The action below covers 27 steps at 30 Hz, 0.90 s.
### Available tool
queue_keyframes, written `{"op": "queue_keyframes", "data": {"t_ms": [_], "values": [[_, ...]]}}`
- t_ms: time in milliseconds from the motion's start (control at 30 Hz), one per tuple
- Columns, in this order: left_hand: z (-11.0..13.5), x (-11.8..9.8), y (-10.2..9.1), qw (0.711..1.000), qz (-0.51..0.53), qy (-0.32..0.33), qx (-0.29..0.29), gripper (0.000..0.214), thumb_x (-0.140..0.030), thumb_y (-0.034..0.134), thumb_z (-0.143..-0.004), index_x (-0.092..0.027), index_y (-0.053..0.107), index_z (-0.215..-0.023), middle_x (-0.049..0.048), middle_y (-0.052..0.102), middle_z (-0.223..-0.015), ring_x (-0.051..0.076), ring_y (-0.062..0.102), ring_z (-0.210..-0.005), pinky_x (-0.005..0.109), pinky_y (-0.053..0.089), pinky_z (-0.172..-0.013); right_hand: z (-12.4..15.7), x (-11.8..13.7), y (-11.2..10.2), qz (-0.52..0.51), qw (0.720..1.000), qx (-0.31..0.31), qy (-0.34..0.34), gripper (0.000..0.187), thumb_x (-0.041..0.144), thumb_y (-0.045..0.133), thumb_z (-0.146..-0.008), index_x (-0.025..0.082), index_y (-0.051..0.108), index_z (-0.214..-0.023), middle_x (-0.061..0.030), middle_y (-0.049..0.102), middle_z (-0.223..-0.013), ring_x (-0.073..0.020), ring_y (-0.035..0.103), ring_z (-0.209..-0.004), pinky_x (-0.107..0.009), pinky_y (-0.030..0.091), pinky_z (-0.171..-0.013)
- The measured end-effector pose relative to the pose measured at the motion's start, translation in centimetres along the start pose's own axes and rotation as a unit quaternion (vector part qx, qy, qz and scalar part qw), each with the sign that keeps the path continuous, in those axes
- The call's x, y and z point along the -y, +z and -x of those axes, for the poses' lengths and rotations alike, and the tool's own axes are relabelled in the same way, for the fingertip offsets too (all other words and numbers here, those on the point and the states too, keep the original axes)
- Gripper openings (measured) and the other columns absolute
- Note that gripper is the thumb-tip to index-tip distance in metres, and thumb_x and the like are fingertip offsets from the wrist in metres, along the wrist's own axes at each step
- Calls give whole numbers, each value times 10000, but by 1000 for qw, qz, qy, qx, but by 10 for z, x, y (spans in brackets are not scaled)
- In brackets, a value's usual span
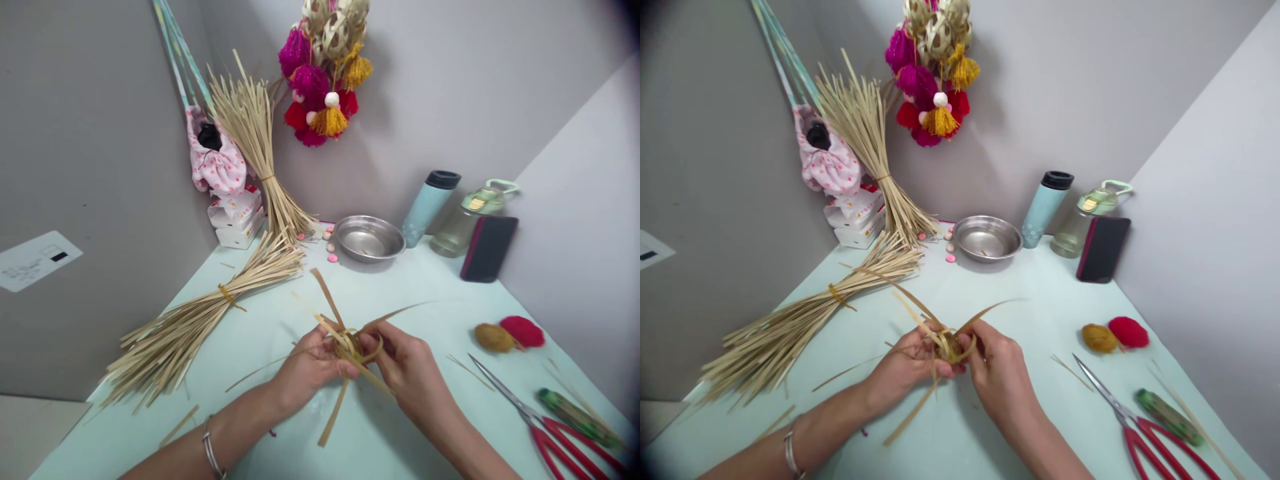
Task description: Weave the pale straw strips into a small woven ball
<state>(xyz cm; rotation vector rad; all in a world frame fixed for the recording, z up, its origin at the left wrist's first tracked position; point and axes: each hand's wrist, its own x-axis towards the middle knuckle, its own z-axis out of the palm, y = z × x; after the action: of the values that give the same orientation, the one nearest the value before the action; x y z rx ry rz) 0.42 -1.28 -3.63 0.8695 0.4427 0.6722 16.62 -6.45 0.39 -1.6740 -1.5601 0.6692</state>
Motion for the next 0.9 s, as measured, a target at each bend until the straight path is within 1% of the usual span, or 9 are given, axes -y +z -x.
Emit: {"op": "queue_keyframes", "data": {"t_ms": [100, 167, 267, 333, 433, 533, 633, 767, 900], "values": [[-1, -2, 1, 1000, -3, -2, 0, 413, -210, 813, -692, -179, 538, -998, 48, 700, -988, 168, 693, -825, 323, 513, -824, 0, 0, 1, -74, 997, -3, 24, 244, 348, 502, -935, 220, 588, -746, -9, 672, -633, -177, 619, -573, -265, 475, -560], [-1, -6, 3, 1000, 6, -8, -6, 426, -223, 817, -689, -183, 519, -990, 49, 697, -1003, 168, 700, -800, 320, 516, -803, 1, 0, 3, -88, 996, -17, 20, 225, 350, 505, -940, 219, 590, -777, -11, 669, -648, -178, 621, -586, -265, 478, -572], [-1, -10, 5, 1000, 6, -11, -14, 453, -224, 834, -667, -182, 507, -977, 56, 699, -1012, 184, 707, -821, 299, 515, -763, 4, -1, 5, -39, 998, -40, -14, 196, 307, 485, -953, 224, 583, -805, 2, 646, -645, -165, 599, -575, -253, 460, -565], [-1, -11, 5, 1000, 0, -11, -13, 472, -229, 834, -668, -182, 507, -1005, 60, 702, -1006, 190, 709, -823, 294, 516, -748, 5, -2, 6, 7, 997, -58, -42, 168, 261, 468, -958, 230, 573, -830, 15, 634, -650, -149, 577, -559, -238, 448, -551], [0, -11, 5, 1000, -1, -9, -15, 520, -230, 836, -666, -190, 491, -1052, 52, 706, -979, 177, 709, -784, 282, 517, -719, 7, -4, 9, 68, 991, -80, -86, 135, 188, 447, -953, 237, 551, -881, 30, 638, -669, -127, 562, -531, -217, 441, -535], [1, -11, 5, 1000, 0, -15, -22, 522, -242, 834, -670, -189, 486, -1055, 50, 705, -969, 176, 710, -785, 283, 526, -724, 9, -8, 12, 112, 980, -106, -126, 133, 164, 449, -954, 237, 540, -888, 41, 642, -672, -111, 576, -514, -200, 444, -527], [1, -12, 6, 999, -3, -26, -23, 488, -260, 827, -682, -181, 505, -1041, 52, 703, -972, 181, 714, -814, 286, 533, -752, 9, -11, 14, 147, 966, -130, -170, 116, 172, 469, -962, 228, 557, -910, 28, 670, -715, -107, 630, -552, -185, 444, -516], [2, -16, 7, 1000, 6, -22, -18, 461, -269, 823, -692, -184, 525, -1034, 37, 700, -960, 173, 707, -852, 296, 539, -791, 8, -14, 12, 225, 928, -144, -262, 125, 126, 485, -959, 207, 578, -941, -6, 708, -781, -107, 641, -564, -202, 417, -511], [4, -20, 8, 999, -17, -40, -2, 417, -311, 775, -753, -166, 535, -1062, 64, 707, -979, 178, 716, -828, 309, 532, -804, 8, -15, 9, 252, 895, -181, -319, 98, 100, 564, -927, 185, 602, -957, -27, 726, -771, -125, 645, -609, -221, 423, -585]]}}
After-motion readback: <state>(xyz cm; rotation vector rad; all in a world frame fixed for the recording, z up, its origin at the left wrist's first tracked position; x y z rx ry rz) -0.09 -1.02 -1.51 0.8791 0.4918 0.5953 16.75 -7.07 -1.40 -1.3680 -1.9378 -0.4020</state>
